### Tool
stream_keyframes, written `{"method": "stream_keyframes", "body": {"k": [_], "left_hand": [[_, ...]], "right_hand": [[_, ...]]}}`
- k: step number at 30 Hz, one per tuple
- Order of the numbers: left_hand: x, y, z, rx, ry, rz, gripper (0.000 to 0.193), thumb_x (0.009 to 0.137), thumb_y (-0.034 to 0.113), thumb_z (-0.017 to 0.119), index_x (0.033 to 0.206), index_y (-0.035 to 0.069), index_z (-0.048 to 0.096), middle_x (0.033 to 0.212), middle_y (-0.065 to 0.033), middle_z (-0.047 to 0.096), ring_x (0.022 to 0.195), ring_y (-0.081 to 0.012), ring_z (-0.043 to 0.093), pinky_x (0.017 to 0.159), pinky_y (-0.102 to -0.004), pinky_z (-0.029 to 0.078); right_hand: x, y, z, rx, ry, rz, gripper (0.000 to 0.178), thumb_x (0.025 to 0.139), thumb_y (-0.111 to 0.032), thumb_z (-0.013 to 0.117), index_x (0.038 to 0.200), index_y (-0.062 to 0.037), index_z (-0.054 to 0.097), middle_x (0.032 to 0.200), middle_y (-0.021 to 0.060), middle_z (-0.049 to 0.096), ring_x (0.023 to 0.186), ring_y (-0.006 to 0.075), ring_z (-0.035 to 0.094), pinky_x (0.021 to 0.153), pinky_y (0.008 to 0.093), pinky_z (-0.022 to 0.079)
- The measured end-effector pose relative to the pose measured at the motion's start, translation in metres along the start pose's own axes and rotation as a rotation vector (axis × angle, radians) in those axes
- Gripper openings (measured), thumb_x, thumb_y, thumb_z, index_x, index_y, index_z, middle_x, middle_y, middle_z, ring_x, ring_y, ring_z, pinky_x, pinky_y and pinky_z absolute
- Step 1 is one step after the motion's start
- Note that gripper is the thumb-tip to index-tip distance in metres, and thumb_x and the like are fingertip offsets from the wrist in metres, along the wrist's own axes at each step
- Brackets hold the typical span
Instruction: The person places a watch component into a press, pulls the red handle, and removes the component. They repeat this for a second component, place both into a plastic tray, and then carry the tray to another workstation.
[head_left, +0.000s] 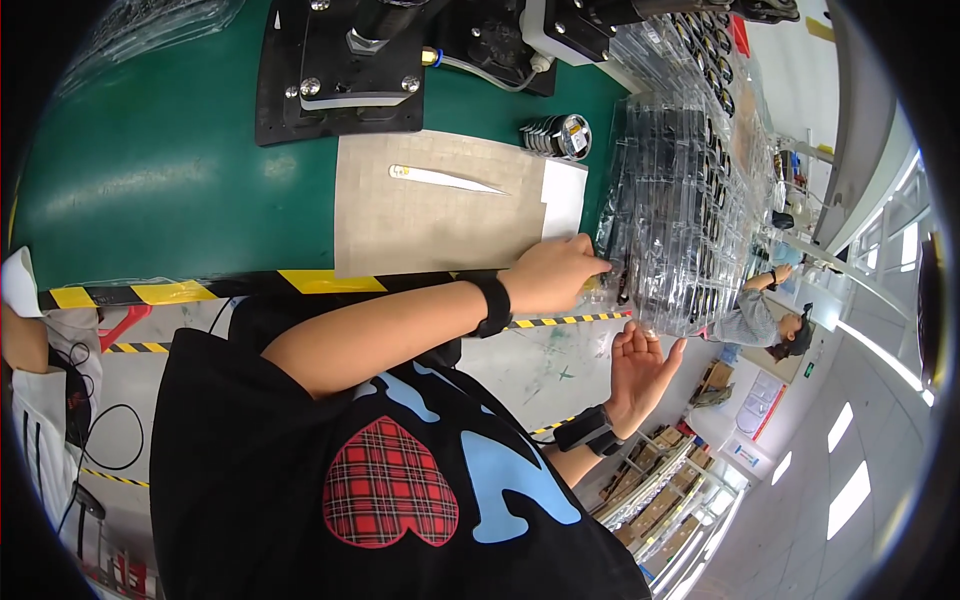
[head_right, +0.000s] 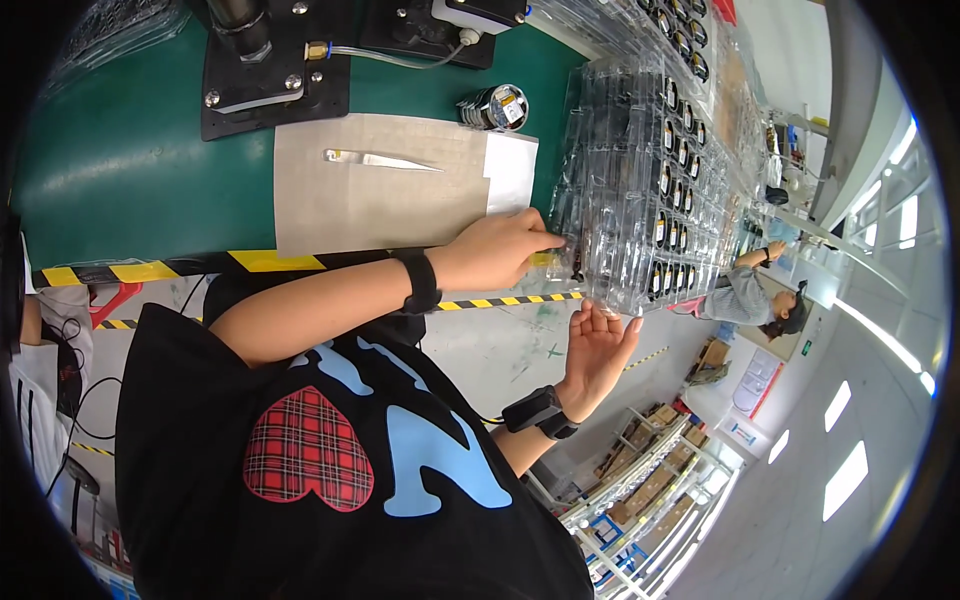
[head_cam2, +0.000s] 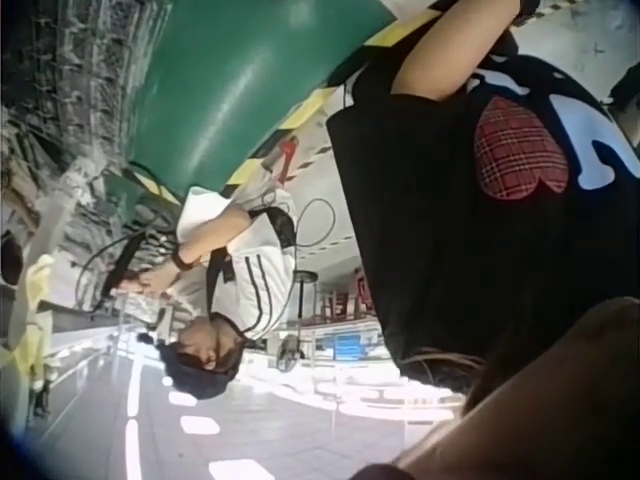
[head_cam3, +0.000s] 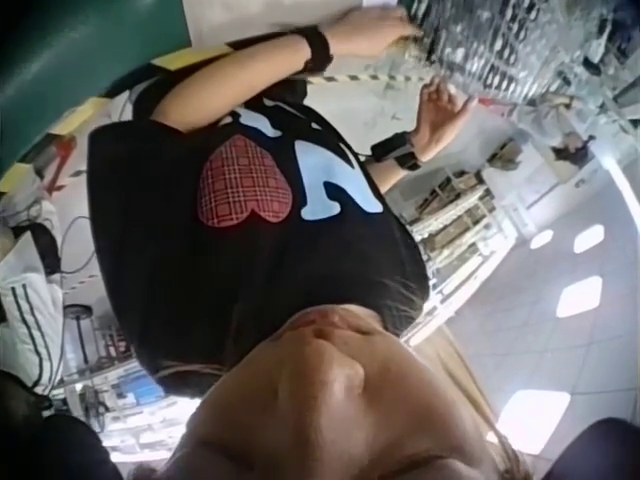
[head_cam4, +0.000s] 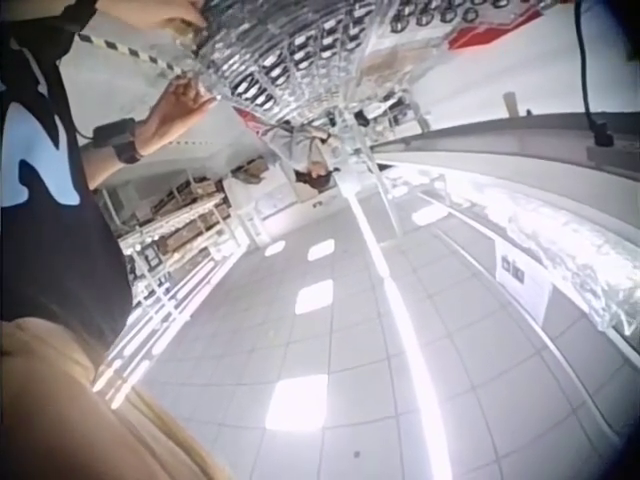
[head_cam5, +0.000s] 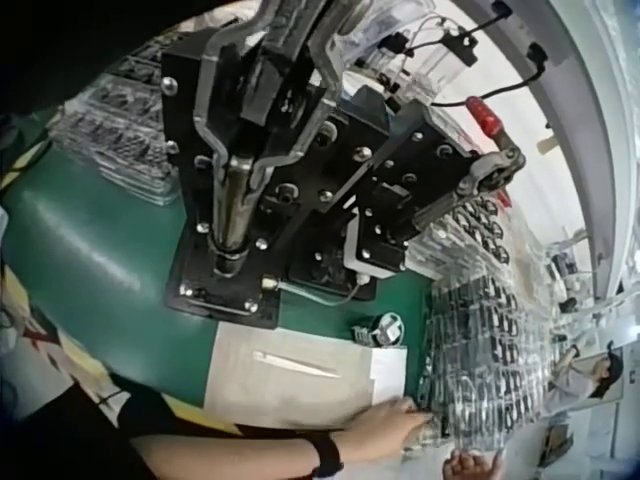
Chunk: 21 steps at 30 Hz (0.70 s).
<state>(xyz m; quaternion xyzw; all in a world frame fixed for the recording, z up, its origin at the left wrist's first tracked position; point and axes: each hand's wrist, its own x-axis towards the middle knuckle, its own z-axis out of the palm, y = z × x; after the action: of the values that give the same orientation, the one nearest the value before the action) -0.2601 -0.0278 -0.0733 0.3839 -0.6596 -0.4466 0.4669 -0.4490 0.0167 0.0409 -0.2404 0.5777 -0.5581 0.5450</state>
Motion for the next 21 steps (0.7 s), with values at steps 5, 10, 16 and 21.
{"method": "stream_keyframes", "body": {"k": [5,10,16,21], "left_hand": [[0.021,0.012,0.000,-0.482,-0.191,-0.263,0.041,0.078,-0.005,0.051,0.117,-0.002,0.060,0.112,-0.0192,0.058,0.105,-0.0302,0.057,0.086,-0.0378,0.048],[0.025,0.018,-0.005,-0.263,-0.104,-0.027,0.042,0.078,-0.006,0.052,0.119,-0.003,0.058,0.116,-0.0209,0.057,0.106,-0.0309,0.058,0.086,-0.0385,0.048],[0.021,0.025,0.001,-0.779,-0.147,-0.049,0.044,0.082,-0.012,0.047,0.125,-0.004,0.053,0.118,-0.0185,0.057,0.115,-0.0284,0.057,0.093,-0.0343,0.048],[0.015,0.039,-0.008,-1.035,-0.163,-0.281,0.052,0.082,-0.018,0.044,0.132,-0.003,0.046,0.125,-0.0153,0.054,0.123,-0.0249,0.051,0.101,-0.0319,0.044]], "right_hand": [[-0.002,0.003,0.002,0.035,-0.012,0.015,0.051,0.086,-0.044,0.064,0.093,0.0058,0.060,0.094,0.0182,0.064,0.092,0.0269,0.061,0.096,0.0447,0.044],[0.004,0.003,0.003,0.034,-0.037,-0.083,0.052,0.086,-0.045,0.064,0.098,0.0056,0.058,0.094,0.0174,0.064,0.091,0.0269,0.061,0.104,0.0533,0.038],[0.008,0.015,-0.005,0.093,-0.041,-0.075,0.054,0.084,-0.046,0.065,0.101,0.0048,0.057,0.102,0.0179,0.061,0.100,0.0277,0.057,0.106,0.0546,0.036],[0.010,0.033,0.011,0.258,0.091,-0.010,0.059,0.082,-0.048,0.067,0.108,0.0027,0.054,0.118,0.0162,0.053,0.115,0.0294,0.049,0.106,0.0549,0.035]]}}
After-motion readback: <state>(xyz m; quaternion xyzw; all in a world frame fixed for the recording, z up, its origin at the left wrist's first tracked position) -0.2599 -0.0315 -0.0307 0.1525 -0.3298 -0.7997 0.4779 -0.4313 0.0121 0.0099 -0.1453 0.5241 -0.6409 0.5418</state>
